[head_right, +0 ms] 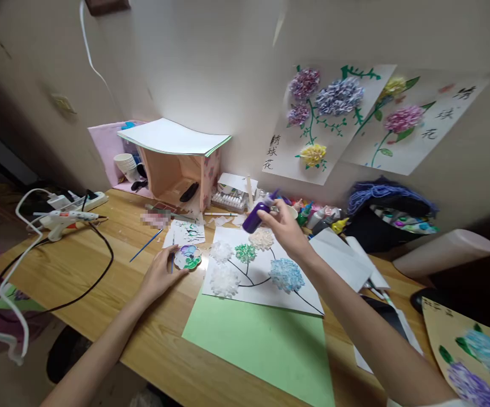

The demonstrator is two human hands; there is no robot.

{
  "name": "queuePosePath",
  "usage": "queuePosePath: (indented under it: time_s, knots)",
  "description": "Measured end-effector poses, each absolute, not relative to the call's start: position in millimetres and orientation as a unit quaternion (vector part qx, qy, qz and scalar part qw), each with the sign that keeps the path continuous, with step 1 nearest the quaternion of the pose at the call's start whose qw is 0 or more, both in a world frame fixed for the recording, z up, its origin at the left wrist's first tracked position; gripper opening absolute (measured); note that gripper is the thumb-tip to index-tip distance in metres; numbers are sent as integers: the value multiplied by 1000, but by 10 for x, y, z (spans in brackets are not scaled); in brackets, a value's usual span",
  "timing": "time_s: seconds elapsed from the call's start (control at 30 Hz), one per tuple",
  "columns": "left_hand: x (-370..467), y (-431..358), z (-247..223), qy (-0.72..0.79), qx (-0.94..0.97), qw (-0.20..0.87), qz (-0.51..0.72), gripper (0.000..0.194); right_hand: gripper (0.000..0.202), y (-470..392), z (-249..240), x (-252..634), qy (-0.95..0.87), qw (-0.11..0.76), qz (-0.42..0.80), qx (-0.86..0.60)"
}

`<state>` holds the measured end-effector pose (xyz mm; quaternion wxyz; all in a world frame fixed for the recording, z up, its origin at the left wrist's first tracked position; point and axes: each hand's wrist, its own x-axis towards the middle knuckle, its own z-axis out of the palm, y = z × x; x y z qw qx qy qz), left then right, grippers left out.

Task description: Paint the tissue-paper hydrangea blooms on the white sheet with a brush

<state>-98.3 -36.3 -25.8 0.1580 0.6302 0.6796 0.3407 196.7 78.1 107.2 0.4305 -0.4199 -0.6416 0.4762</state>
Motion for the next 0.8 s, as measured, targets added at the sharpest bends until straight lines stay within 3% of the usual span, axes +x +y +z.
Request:
queuePosePath:
  time_s: [0.17,0.33,0.53,0.8]
  knots:
    - [-1052,-449,-127,664,632,145,372,67,32,666,1046,1470,-665,194,594,-409]
    - [-1109,-437,272,577,706,125,391,39,29,574,916,1107,-822,29,429,-373]
    - [-1137,-164,402,487,794,184,316,34,29,549,893,745,-896,35,222,-384]
    - [-1123,-8,396,508,723,236,404,21,36,603,1074,511,-877,133,190,-420]
